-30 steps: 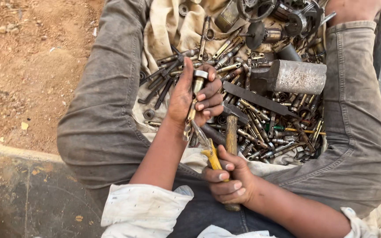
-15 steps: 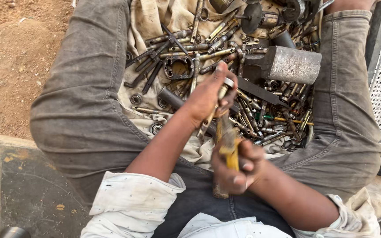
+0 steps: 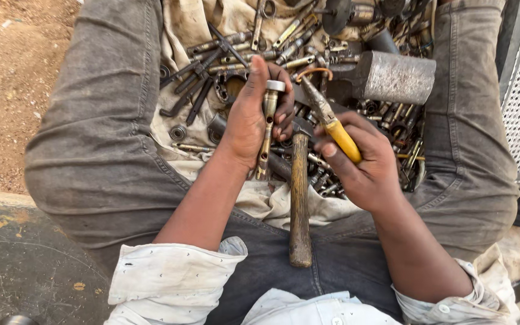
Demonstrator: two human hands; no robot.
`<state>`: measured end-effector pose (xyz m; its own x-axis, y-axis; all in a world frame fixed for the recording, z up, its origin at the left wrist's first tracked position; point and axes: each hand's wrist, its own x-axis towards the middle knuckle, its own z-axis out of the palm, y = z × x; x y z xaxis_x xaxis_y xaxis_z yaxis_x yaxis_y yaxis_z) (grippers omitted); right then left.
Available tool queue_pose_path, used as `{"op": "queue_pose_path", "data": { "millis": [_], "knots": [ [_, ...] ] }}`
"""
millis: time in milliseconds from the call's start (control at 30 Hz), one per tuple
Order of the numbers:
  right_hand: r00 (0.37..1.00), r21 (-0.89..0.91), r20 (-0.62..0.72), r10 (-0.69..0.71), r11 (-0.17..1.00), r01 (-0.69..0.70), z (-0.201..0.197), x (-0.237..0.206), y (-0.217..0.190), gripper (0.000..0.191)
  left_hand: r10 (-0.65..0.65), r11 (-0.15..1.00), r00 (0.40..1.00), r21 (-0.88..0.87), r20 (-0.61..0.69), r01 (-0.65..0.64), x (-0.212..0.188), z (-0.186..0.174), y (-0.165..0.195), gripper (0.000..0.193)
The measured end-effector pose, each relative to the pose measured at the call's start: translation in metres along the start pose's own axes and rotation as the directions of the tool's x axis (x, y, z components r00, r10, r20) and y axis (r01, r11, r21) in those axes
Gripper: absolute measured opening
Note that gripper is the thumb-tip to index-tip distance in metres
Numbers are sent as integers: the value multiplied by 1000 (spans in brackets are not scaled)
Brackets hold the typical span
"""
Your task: The person sits on the ground with a pile of used metal parts on a cloth and disassembles them one at a time. They pull a fitting off a metal tube by hand, grip parts with pliers, and strike components with a hammer to separate pieces, setting parts back on the pile.
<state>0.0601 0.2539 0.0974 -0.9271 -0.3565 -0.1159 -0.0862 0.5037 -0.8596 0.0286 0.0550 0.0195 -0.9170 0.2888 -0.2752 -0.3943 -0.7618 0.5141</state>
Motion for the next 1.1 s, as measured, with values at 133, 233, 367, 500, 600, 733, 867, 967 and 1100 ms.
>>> {"op": "queue_pose_path", "data": {
  "millis": [133,233,367,500,600,733,867,967,1100],
  "knots": [
    [985,-522,74,-155,836,171,-4,0,-15,31,9,981,996,192,-93,9,1,-1,-3,59],
    [996,-553,46,-76,828,89,-14,1,-25,33,42,990,988,140,-147,-22,2,-3,-2,53],
    [985,-554,159,-64,820,143,-33,0,-36,31,135,987,974,109,-181,-117,2,-8,0,57],
    [968,-570,247,-41,801,179,-36,-4,-38,30,240,967,965,113,-109,-227,2,-13,3,61],
    [951,-566,301,-64,791,232,-32,-6,-35,32,216,975,968,-20,-126,-220,1,-15,6,56],
    [943,-611,327,-68,745,266,-28,-7,-35,35,269,953,959,165,-87,-253,-5,-17,9,58],
    [940,-641,330,-84,711,289,-28,-10,-40,36,284,929,958,258,-32,-266,-8,-19,8,60],
    [945,-647,316,-87,709,281,-27,-13,-44,32,315,917,948,268,-37,-295,-7,-21,7,61],
    [937,-715,329,-115,618,327,-23,-15,-47,30,336,909,942,265,-6,-322,-5,-23,5,60]
  ]
}}
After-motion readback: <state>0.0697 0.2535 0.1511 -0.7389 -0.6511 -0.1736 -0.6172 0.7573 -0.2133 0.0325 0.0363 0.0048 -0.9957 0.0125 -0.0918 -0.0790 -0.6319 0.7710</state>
